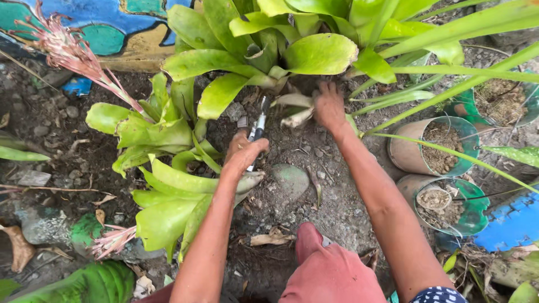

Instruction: The person uses shears to cut and separate bromeliad plants, pulls them from the soil by hand, and then digs into the dirt to plant them in a new location, placing rocks around the base of the plants.

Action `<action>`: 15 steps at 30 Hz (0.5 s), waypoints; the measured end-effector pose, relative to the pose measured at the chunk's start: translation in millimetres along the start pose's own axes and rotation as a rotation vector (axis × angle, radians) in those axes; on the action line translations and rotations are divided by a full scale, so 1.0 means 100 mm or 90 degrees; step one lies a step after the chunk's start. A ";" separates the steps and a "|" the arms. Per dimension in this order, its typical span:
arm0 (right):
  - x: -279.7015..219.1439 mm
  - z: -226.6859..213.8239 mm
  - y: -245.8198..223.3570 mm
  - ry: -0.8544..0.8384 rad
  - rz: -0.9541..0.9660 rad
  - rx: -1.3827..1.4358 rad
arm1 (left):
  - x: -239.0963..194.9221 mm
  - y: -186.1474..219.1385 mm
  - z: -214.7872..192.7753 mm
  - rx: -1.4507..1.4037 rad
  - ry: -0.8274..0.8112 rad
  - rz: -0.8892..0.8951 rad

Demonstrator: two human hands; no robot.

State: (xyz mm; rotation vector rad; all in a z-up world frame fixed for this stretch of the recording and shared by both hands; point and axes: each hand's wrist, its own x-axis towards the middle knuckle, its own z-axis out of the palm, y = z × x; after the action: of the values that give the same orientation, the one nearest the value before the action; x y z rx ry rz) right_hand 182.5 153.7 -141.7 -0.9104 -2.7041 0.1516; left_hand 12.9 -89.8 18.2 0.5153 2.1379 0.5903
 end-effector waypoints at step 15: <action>0.89 0.60 0.23 0.126 -0.061 0.012 | -0.01 -0.14 0.27 0.042 -0.030 -0.013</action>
State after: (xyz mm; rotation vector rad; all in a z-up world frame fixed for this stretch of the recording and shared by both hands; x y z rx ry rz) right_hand 109.8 225.1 -182.7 -0.7467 -2.5519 0.0639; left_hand 32.9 -95.3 -3.9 0.5378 2.1203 0.4935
